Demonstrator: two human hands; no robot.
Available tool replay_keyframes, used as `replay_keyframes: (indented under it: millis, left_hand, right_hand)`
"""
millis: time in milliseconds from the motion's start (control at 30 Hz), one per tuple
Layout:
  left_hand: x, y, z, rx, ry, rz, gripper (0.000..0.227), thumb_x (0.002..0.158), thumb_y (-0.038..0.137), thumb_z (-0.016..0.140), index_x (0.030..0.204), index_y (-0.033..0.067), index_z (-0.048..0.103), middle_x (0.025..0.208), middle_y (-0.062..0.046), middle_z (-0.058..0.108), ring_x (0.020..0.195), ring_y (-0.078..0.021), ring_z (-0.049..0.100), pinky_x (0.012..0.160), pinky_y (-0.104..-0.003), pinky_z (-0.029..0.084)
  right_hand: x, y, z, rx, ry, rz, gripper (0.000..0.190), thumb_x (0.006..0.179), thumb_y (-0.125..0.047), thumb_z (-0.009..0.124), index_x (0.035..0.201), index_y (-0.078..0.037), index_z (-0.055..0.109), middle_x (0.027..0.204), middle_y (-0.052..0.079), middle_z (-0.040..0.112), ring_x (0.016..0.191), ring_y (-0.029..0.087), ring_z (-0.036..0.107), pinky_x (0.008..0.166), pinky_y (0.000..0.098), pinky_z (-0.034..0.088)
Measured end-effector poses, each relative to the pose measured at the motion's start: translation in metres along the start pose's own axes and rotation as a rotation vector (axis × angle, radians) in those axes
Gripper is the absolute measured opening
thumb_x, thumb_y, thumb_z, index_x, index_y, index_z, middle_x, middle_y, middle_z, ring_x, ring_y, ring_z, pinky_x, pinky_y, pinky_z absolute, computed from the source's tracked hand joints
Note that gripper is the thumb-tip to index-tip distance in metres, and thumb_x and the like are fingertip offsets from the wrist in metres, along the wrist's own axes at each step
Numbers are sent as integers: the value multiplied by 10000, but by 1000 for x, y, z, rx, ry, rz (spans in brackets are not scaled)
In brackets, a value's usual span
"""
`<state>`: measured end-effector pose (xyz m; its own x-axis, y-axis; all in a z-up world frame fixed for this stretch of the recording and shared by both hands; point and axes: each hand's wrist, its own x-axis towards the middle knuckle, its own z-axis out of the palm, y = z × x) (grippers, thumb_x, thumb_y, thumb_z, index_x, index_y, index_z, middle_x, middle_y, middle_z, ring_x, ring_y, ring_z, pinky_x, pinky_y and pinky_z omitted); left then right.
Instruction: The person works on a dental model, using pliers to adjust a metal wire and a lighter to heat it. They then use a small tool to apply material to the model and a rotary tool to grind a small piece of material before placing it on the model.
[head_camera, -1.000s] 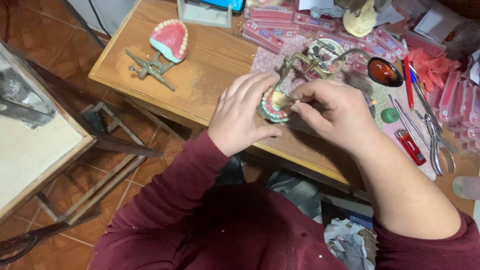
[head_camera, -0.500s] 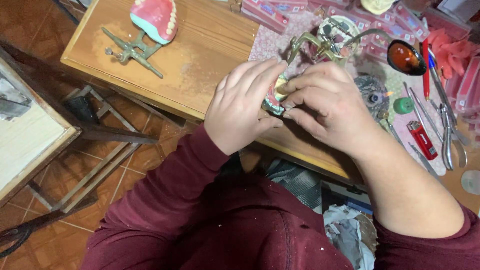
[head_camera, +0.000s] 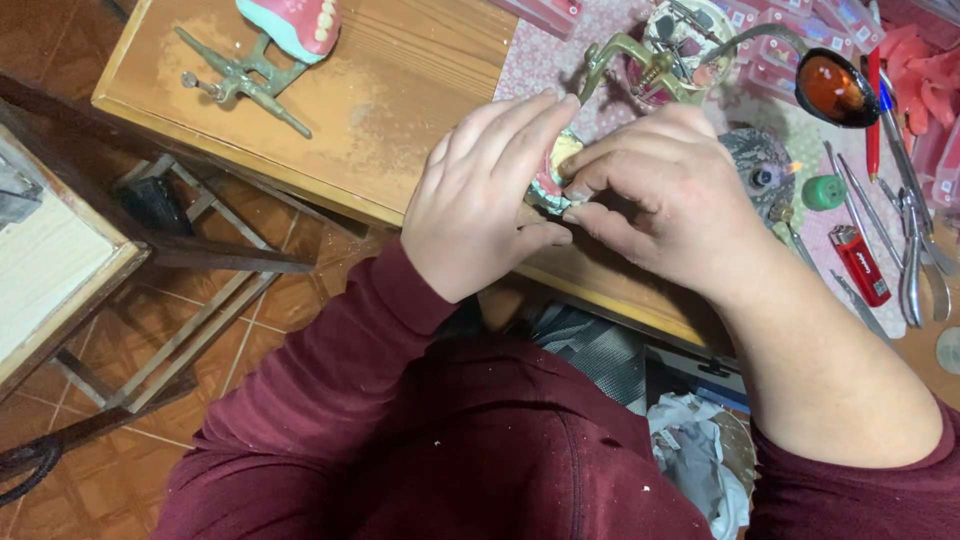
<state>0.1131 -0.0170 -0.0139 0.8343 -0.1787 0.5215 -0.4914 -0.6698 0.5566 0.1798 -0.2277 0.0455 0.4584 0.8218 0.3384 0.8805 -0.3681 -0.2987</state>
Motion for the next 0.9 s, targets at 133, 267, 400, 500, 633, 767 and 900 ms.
replay_keyframes:
  millis: [133,267,400,500,633,767,900]
  left_hand:
    - [-1,0,0,5,3,0,1025,693,306,969,1537,116,419,1522,-70,510,1440,-297,458,1205,-442,374]
    - [0,1,0,6,9,5,1029,682,298,970,1533,114,422,1516,-70,512,1436,-298,461,1205,-442,375]
    - [0,1,-1,5,8,15,1033,679,293,972,1533,103,422,1511,-76,513,1430,-300,465,1204,-441,379]
    - [0,2,-1,10,11,17,1036,676,292,974,1533,100,424,1510,-81,514,1429,-305,465,1205,-443,378]
    - [0,3,-1,11,13,14,1042,665,298,978,1527,95,428,1505,-86,518,1422,-310,467,1199,-445,378]
    - [1,3,-3,2,2,22,1053,658,300,975,1528,83,423,1505,-95,517,1421,-312,467,1195,-445,380]
    - [0,3,-2,0,6,23,1059,655,301,977,1527,81,416,1511,-99,515,1422,-315,465,1190,-450,378]
  right_hand:
    - [5,-7,-7,-25,-33,-16,181,831,-138,847,937,-91,707,1022,41,739,959,231,693,940,402,456]
    - [7,-10,-9,-35,-43,-30,190,830,-136,847,953,-81,713,1032,58,744,946,238,701,909,390,470]
    - [7,-12,-10,-45,-41,-53,200,829,-128,852,962,-74,713,1051,71,743,931,249,703,878,383,497]
    - [6,-11,-9,-41,-38,-62,202,828,-121,850,968,-76,711,1065,71,739,945,254,701,883,389,501]
    - [4,-5,-7,-54,-34,-54,197,826,-141,854,956,-93,715,1065,56,735,967,264,687,886,400,466]
    - [3,3,-6,-24,-34,-33,256,795,-183,860,992,-96,721,1068,45,731,988,265,672,906,410,432]
    - [0,9,-5,45,-36,-27,281,801,-200,855,1023,-101,715,1087,27,732,1019,240,672,956,411,417]
